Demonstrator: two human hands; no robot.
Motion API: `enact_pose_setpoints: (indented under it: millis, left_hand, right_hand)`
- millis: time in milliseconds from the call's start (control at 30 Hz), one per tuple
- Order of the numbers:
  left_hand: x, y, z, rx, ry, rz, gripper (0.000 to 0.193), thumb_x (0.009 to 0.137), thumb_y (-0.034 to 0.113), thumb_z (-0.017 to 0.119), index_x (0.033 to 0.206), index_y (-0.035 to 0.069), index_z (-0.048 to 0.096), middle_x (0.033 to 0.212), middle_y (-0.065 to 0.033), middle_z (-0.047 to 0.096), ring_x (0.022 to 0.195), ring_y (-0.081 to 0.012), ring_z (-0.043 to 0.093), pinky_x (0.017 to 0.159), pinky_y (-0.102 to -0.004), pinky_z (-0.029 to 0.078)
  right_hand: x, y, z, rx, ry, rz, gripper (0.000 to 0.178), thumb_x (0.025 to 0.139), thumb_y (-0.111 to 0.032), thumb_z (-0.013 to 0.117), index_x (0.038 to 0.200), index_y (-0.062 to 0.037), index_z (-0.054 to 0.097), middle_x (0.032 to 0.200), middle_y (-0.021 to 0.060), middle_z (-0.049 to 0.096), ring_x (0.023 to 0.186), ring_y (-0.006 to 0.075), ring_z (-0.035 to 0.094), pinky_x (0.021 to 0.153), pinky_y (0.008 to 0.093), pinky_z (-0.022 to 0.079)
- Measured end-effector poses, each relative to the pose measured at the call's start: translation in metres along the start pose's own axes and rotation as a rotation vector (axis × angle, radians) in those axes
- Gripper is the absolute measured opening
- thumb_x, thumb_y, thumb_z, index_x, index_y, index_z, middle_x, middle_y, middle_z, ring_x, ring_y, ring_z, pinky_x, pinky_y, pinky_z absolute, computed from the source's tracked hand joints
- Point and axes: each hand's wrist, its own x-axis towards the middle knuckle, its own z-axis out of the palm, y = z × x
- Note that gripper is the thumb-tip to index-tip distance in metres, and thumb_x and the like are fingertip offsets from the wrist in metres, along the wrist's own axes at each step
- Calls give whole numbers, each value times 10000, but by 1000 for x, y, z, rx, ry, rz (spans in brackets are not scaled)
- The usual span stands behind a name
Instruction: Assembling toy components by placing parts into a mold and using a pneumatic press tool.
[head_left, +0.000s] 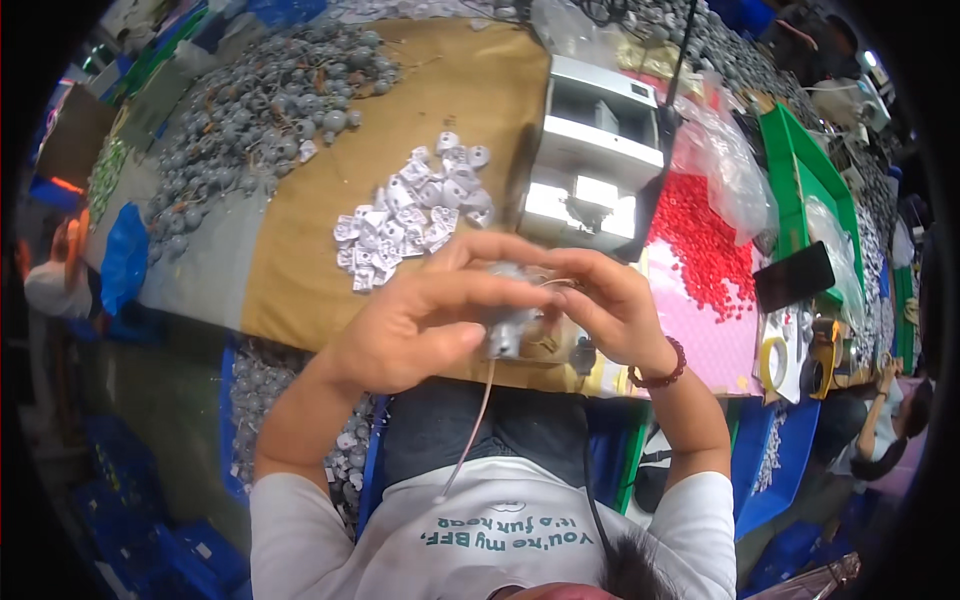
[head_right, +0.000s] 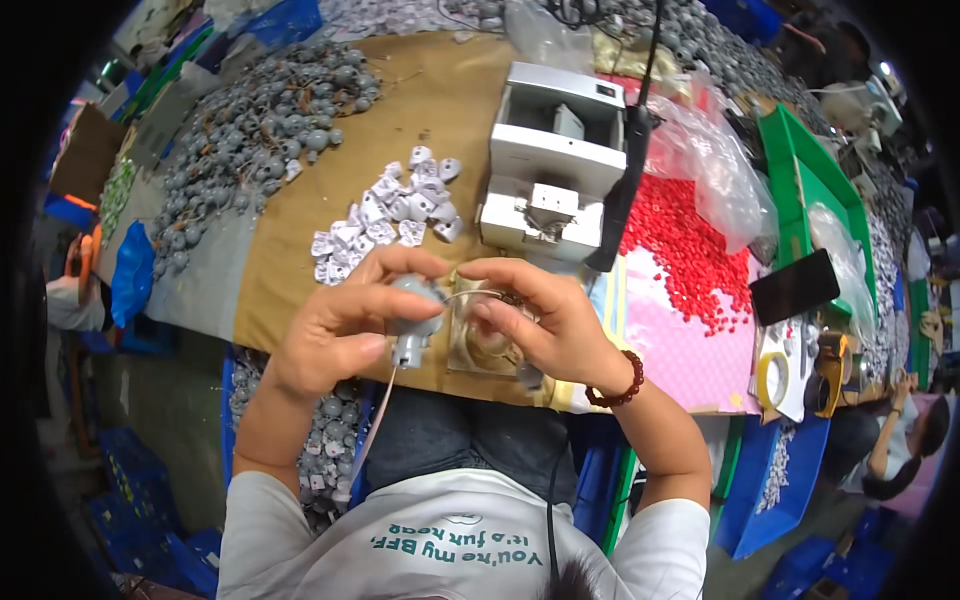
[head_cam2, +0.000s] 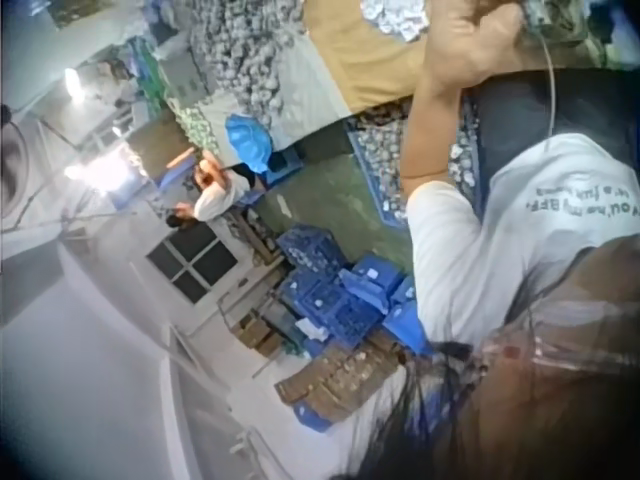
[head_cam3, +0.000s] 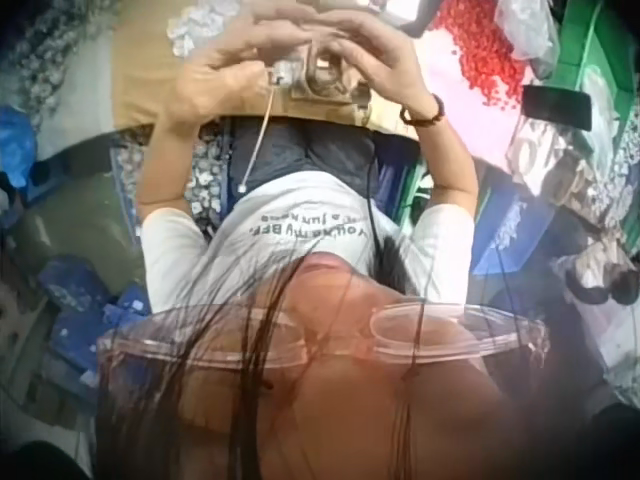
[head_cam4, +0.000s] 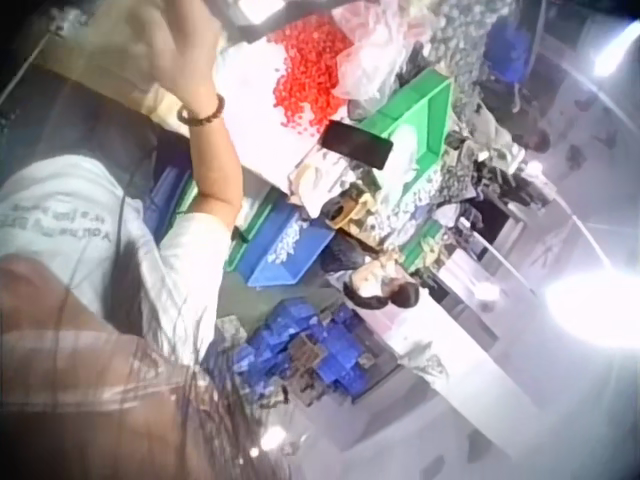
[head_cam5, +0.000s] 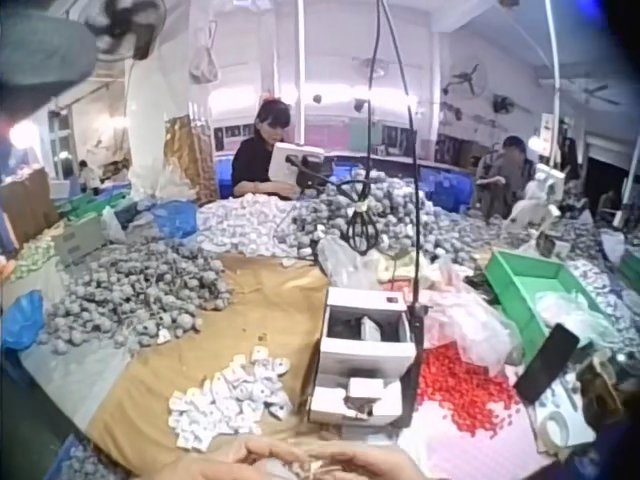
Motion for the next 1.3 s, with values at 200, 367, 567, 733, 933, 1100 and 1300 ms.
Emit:
enact_pose_setpoints:
  millis: [200, 367, 567, 733, 933, 1100, 1300]
  left_hand:
    - [-30, -67, 22, 139, 364, -107, 235, 906, 5, 608, 1118, 44, 703, 1234, -68, 543, 1152, -161, 526, 972, -290, 427]
    - [-51, -95, 48, 484, 315, -183, 224, 825, -20, 684, 1035, 58, 695, 1172, -93, 561, 1054, -167, 556, 817, -293, 503]
    - [-53, -121, 57, 763, 290, -69, 216, 767, -15, 697, 967, 68, 707, 1118, -95, 574, 1017, -283, 543, 864, -364, 476]
    - [-50, -129, 56, 785, 256, -49, 209, 762, 3, 692, 957, 79, 703, 1117, -95, 577, 1030, -300, 533, 892, -386, 461]
    - [-44, -128, 51, 992, 317, -53, 325, 742, -10, 673, 1055, 79, 690, 1172, -111, 581, 1082, -328, 533, 915, -406, 464]
    - [-23, -142, 54, 1367, 254, 65, 511, 714, 70, 710, 1222, 91, 659, 1327, -129, 568, 1149, -305, 535, 981, -482, 411]
    - [-22, -149, 52, 1380, 184, 59, 527, 710, 115, 729, 1230, 85, 648, 1287, -122, 601, 1105, -259, 562, 933, -426, 423]
  right_hand:
    - [-30, 17, -22, 236, -38, 468, 238, 984, -94, 615, 1182, 24, 671, 883, 25, 706, 715, 61, 611, 614, 239, 502]
    - [-38, 47, -8, -481, 18, 113, 131, 901, -29, 673, 1018, -4, 728, 812, 72, 684, 700, 187, 639, 646, 298, 521]
    - [-23, 64, 6, -1042, 14, -312, 288, 712, 4, 707, 991, -64, 723, 858, 71, 633, 759, 241, 631, 623, 344, 524]
    - [-23, 63, 3, -1197, -132, -295, 374, 674, -67, 692, 1047, -46, 684, 947, 64, 612, 820, 235, 604, 624, 337, 519]
    - [-28, 52, 9, -1280, -263, -211, 387, 727, -87, 640, 1099, 19, 629, 921, 86, 531, 857, 240, 570, 716, 344, 531]
    - [-36, 61, 7, -1113, -142, -194, 367, 732, -22, 655, 1098, 6, 659, 1018, 94, 594, 948, 248, 594, 788, 360, 534]
    - [-64, 64, -60, -383, 72, 89, 296, 858, 47, 636, 1148, -13, 639, 1355, 144, 582, 1232, 299, 568, 1022, 355, 458]
